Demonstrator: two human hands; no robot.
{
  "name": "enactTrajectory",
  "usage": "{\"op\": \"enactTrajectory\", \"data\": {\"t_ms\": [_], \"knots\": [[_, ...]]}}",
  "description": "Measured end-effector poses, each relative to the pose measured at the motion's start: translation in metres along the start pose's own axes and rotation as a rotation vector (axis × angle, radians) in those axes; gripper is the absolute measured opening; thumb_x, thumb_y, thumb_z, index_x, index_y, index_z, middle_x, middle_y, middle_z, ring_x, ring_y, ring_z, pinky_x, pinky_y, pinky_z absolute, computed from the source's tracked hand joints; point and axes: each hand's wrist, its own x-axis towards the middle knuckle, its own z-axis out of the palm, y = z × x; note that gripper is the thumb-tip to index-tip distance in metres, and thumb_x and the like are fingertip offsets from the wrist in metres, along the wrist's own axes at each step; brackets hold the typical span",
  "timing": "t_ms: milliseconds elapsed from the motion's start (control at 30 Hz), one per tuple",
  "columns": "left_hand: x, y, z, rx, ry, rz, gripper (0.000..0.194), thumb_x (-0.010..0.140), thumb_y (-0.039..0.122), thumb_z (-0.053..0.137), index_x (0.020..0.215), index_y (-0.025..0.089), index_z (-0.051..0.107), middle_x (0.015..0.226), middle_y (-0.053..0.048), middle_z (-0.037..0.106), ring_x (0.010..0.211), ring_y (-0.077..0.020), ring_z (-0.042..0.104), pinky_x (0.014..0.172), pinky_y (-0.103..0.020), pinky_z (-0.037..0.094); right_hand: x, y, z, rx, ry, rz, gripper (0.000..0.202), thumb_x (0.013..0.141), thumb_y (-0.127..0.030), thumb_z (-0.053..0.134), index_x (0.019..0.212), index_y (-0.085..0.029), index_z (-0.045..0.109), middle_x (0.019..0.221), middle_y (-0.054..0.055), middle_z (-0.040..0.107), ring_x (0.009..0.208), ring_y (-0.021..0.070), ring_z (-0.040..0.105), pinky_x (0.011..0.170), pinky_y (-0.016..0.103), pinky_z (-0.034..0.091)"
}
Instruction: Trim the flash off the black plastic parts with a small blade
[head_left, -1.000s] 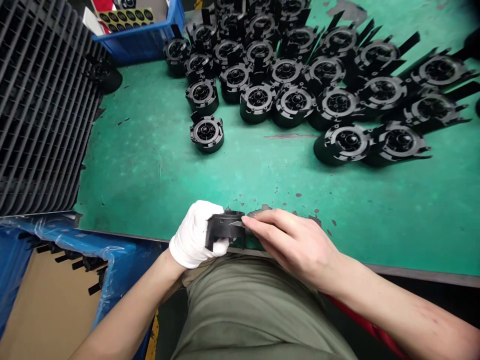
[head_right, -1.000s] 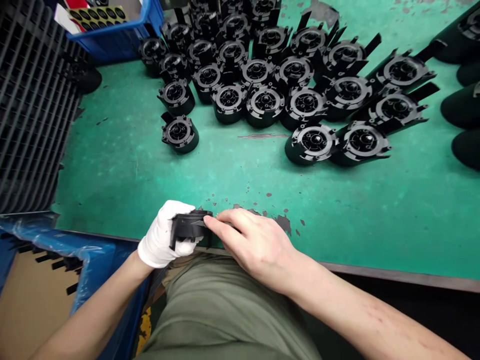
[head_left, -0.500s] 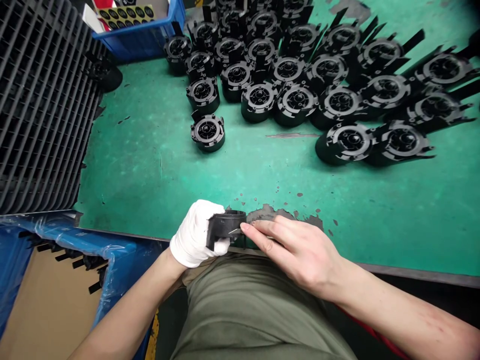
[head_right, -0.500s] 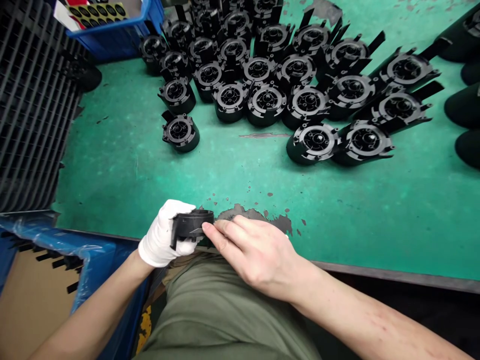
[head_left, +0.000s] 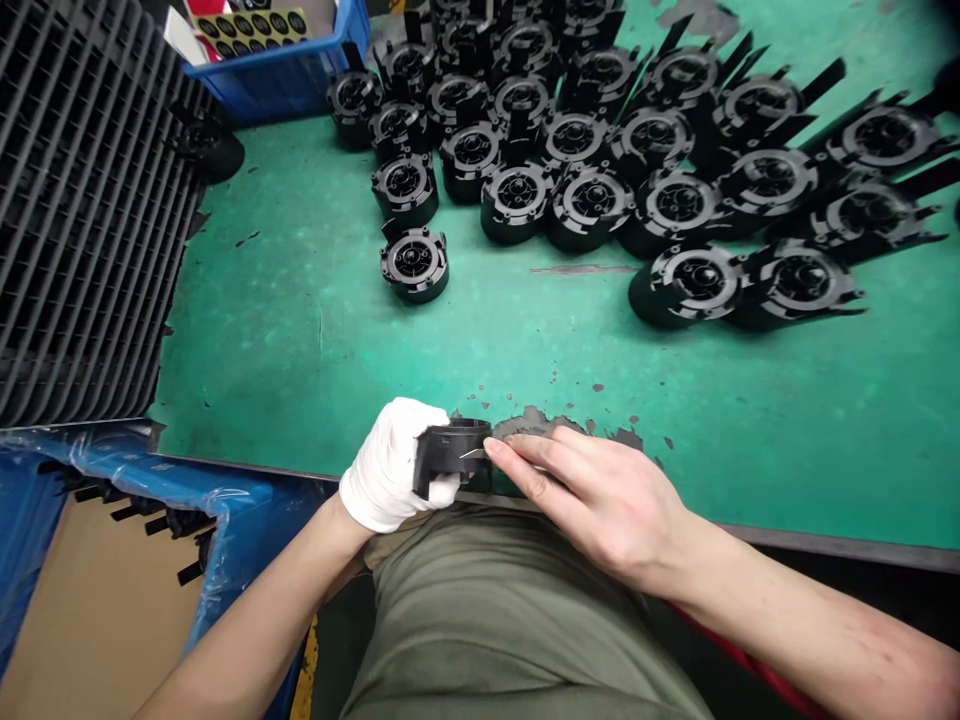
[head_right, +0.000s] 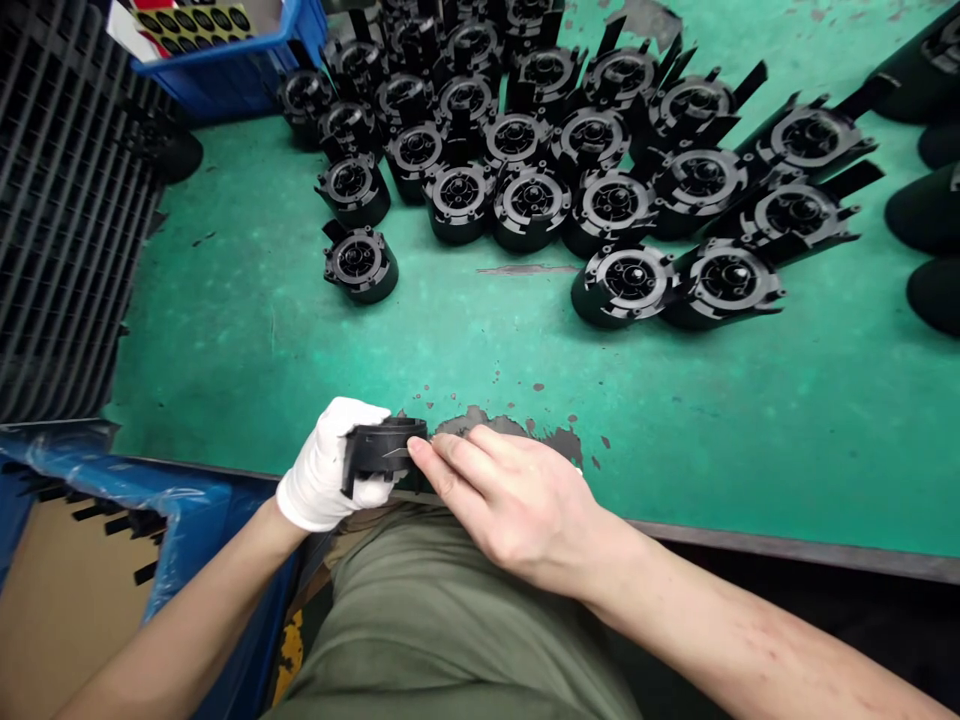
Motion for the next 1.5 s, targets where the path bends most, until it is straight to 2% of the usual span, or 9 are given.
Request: {"op": "enactTrajectory", "data": {"t_ms": [267,433,567,633,733,900,1100,1267,1500], "knots": [[-0.009,-0.005,0.004,-0.075,0.04,-0.06,0.029,0.072,0.046,0.071,0.086,0.022,0.064,0.08,-0.006,0.067,0.072,-0.0244,0.07,0.067,-0.037,0.058,-0.013,-0.017,-0.006,0.162,-0.072,-0.036,0.041,0.105,-0.01,0.047,0.143,-0.006,0.061,0.11,0.013,0.075,0.083,0.0186,0.067,0.068,0.032,0.056],[-0.01,-0.002,-0.002,-0.11,0.057,-0.093,0.054,0.075,0.043,0.078,0.121,0.019,0.064,0.107,-0.011,0.072,0.092,-0.0282,0.073,0.083,-0.042,0.062,-0.023,-0.013,-0.007,0.263,-0.116,0.115,0.042,0.107,-0.013,0.049,0.148,-0.015,0.055,0.116,0.011,0.072,0.093,0.0176,0.068,0.073,0.029,0.056],[0.022,-0.001,-0.026,-0.203,-0.258,-0.223,0.071,0.086,0.045,0.078,0.149,0.023,0.055,0.124,-0.011,0.07,0.108,-0.0289,0.073,0.096,-0.044,0.063,-0.026,-0.002,-0.003,0.285,-0.077,0.314,0.034,0.107,-0.015,0.053,0.141,-0.016,0.058,0.11,0.01,0.068,0.092,0.0165,0.066,0.076,0.027,0.054],[0.043,-0.006,-0.038,-0.137,-0.28,-0.187,0.069,0.083,0.048,0.082,0.143,0.022,0.062,0.132,-0.014,0.067,0.122,-0.034,0.068,0.107,-0.05,0.058,-0.026,0.003,-0.002,0.253,-0.103,0.366,0.015,0.109,-0.019,0.052,0.117,-0.018,0.065,0.094,0.004,0.065,0.08,0.0147,0.063,0.07,0.026,0.05],[0.057,-0.018,-0.046,-0.21,-0.181,-0.201,0.063,0.089,0.054,0.078,0.14,0.022,0.064,0.143,-0.017,0.061,0.127,-0.0343,0.066,0.105,-0.049,0.059,-0.027,0.009,-0.002,0.175,-0.12,0.416,0.03,0.111,-0.028,0.051,0.082,-0.022,0.054,0.072,-0.002,0.051,0.061,0.0125,0.051,0.059,0.027,0.039],[0.023,-0.024,-0.029,-0.373,0.101,-0.271,0.072,0.1,0.073,0.052,0.151,0.023,0.05,0.148,-0.017,0.06,0.137,-0.0327,0.061,0.107,-0.047,0.055,-0.032,0.013,-0.002,0.131,-0.129,0.489,0.041,0.109,-0.047,0.056,0.078,-0.024,0.041,0.069,-0.005,0.045,0.056,0.0114,0.045,0.056,0.028,0.034],[-0.011,-0.009,0.003,0.144,0.235,-0.131,0.132,0.057,0.094,0.075,0.158,0.018,0.036,0.142,-0.023,0.062,0.133,-0.0427,0.062,0.113,-0.056,0.05,-0.023,0.014,-0.006,0.186,-0.245,0.461,0.042,0.112,-0.051,0.047,0.079,-0.025,0.041,0.07,-0.004,0.048,0.057,0.0119,0.048,0.055,0.026,0.036],[0.005,-0.003,0.004,0.237,0.22,-0.15,0.109,0.073,0.077,0.082,0.153,0.017,0.04,0.138,-0.022,0.066,0.126,-0.0393,0.067,0.108,-0.051,0.054,-0.014,0.013,-0.01,0.188,-0.323,0.467,0.043,0.113,-0.046,0.041,0.075,-0.026,0.037,0.066,-0.004,0.048,0.056,0.0133,0.049,0.056,0.028,0.035],[0.024,0.002,-0.018,0.136,0.039,-0.237,0.105,0.067,0.053,0.092,0.153,0.017,0.042,0.139,-0.018,0.065,0.127,-0.0403,0.065,0.109,-0.052,0.053,-0.014,0.009,-0.005,0.205,-0.334,0.45,0.047,0.107,-0.059,0.055,0.078,-0.026,0.038,0.068,-0.004,0.05,0.058,0.0128,0.051,0.055,0.025,0.036]]}}
